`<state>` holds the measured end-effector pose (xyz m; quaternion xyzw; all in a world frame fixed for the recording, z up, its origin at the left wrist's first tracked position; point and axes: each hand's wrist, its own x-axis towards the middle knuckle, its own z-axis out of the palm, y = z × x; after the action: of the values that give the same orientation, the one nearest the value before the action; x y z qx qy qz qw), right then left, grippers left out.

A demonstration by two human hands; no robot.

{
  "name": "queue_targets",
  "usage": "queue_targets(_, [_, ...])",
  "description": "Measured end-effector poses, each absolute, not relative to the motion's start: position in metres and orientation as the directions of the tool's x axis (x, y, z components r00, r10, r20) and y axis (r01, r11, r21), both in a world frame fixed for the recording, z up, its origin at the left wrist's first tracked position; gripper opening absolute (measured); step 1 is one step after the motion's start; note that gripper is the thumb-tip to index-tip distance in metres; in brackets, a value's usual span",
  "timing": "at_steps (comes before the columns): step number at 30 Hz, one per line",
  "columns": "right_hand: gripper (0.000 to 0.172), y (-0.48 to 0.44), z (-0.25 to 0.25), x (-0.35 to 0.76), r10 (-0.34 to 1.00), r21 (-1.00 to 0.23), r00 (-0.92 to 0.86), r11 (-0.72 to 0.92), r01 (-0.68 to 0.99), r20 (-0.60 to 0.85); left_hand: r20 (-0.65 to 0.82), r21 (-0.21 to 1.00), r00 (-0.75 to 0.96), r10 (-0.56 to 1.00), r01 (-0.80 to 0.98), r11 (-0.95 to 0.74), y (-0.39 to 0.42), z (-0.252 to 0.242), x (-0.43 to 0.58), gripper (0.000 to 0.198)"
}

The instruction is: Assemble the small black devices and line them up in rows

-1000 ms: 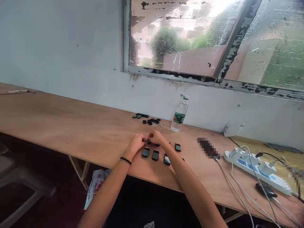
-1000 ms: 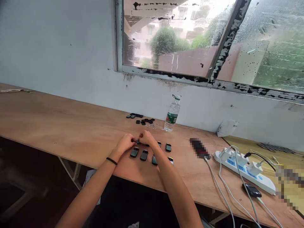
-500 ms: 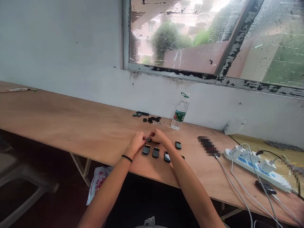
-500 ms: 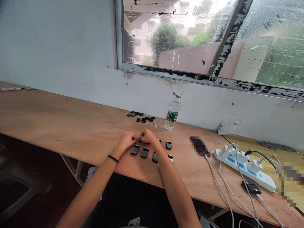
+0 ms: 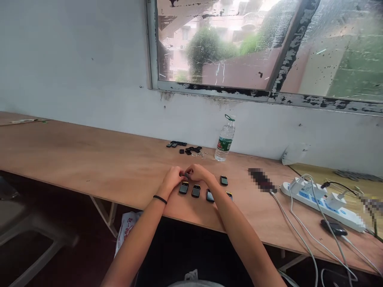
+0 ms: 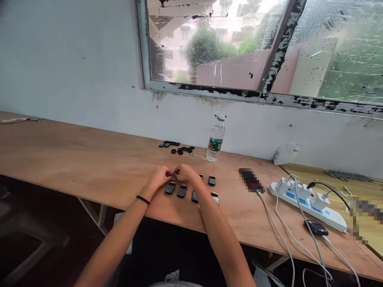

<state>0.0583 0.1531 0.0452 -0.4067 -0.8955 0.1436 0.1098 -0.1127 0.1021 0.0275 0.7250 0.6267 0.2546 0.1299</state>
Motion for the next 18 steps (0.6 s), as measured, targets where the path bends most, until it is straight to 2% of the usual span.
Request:
queue_targets(3, [0.031, 0.157, 0.042, 0.058, 0.757, -0.303, -0.645, 0.641, 0.705, 0.1, 0.226, 0.569, 0.097, 0.969, 0.795, -0.212, 0.105, 0.024, -0.112, 0.012])
queue_targets(7, [0.042, 0.161, 0.039, 0.056, 0.73, -0.207, -0.661, 0.683, 0.701, 0.171, 0.248, 0.587, 0.065, 0.966, 0.784, -0.203, 0.11, 0.019, -0.113, 0.011])
queue_targets(10, [0.04, 0.162, 0.038, 0.055, 0.719, -0.221, -0.661, 0.695, 0.684, 0.216, 0.257, 0.594, 0.06, 0.965, 0.777, -0.207, 0.112, 0.016, -0.114, 0.015])
queue_targets(14, [0.031, 0.163, 0.037, 0.055, 0.715, -0.269, -0.678, 0.695, 0.667, 0.169, 0.254, 0.601, 0.059, 0.966, 0.773, -0.205, 0.114, 0.015, -0.115, 0.012])
queue_targets(18, [0.03, 0.168, 0.03, 0.053, 0.712, -0.258, -0.675, 0.7, 0.665, 0.193, 0.25, 0.612, 0.063, 0.966, 0.763, -0.208, 0.115, 0.015, -0.114, 0.014])
